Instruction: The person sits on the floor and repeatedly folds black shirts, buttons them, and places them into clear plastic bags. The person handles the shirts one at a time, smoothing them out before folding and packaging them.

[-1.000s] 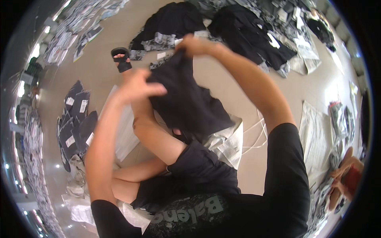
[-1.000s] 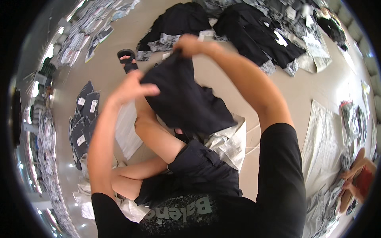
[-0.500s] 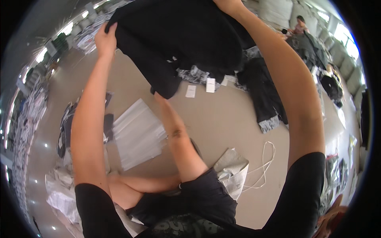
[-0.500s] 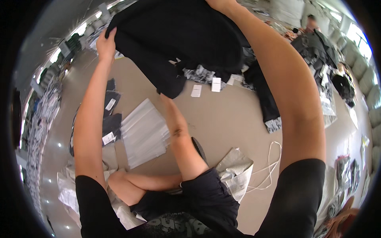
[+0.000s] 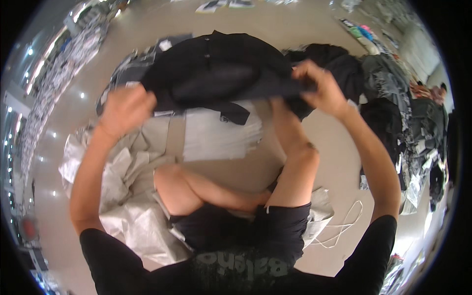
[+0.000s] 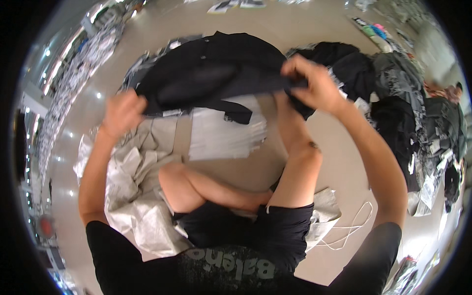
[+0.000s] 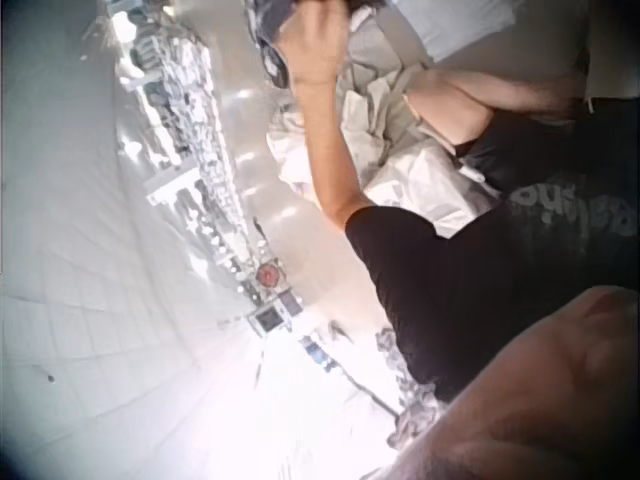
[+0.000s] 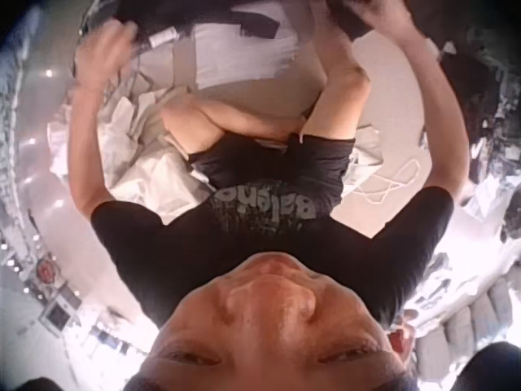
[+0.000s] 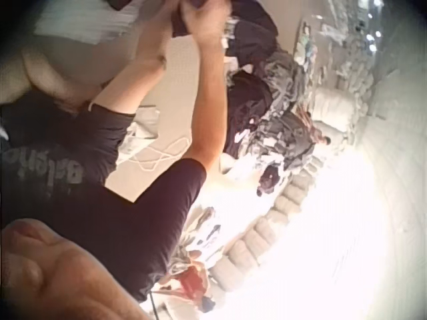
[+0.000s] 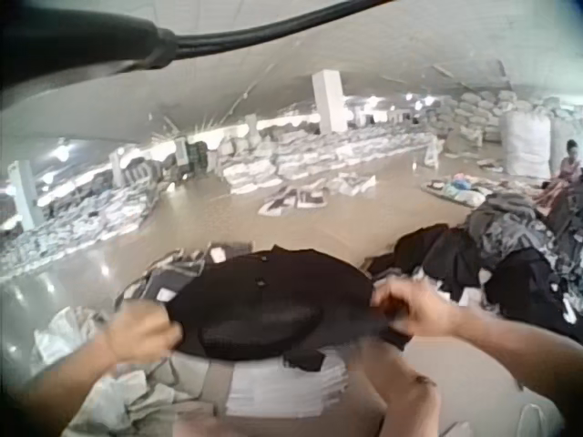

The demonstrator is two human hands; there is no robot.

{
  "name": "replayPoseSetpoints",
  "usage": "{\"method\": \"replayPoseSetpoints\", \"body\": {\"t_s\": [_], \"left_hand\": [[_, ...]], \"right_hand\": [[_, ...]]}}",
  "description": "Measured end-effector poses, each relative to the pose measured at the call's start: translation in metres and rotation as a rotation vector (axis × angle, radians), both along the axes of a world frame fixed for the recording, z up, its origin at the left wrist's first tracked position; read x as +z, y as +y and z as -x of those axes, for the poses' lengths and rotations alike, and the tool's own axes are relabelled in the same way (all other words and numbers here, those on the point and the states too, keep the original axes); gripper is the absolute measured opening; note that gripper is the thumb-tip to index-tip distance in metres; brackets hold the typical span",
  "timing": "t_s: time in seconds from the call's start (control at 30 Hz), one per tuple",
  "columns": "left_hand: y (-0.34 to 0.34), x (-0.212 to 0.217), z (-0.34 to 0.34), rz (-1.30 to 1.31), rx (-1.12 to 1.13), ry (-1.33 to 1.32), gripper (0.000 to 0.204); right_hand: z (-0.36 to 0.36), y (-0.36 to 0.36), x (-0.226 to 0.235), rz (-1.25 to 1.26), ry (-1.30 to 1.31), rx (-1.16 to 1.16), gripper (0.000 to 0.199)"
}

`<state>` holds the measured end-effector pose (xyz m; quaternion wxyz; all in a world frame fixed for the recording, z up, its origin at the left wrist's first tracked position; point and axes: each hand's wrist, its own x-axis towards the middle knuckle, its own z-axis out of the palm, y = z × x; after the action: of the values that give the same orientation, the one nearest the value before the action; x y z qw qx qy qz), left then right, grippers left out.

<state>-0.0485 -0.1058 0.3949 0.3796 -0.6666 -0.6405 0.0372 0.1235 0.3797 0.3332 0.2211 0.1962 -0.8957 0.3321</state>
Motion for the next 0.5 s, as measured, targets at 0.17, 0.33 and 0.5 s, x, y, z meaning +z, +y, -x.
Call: {"method": "replayPoseSetpoints", "body": {"t_s": [0.17,0.33,0.5], "left_hand": [[-0.091,-0.178,-0.095,0.301,0.010,-0.592,0.023],[-0.118,-0.267,-0.159,0.354,0.052,-0.811,0.027],[-0.118,-0.276,-0.167,0.257,0.133,-0.883,0.035]], "right_hand": [[-0.051,-0.107,-0.120,-0.320,-0.718,0.328,0.071],[-0.074,-0.168,-0.203,-0.470,-0.945,0.566,0.078],[-0.085,-0.227,-0.219,-0.524,-0.868,0.608,0.052]]}}
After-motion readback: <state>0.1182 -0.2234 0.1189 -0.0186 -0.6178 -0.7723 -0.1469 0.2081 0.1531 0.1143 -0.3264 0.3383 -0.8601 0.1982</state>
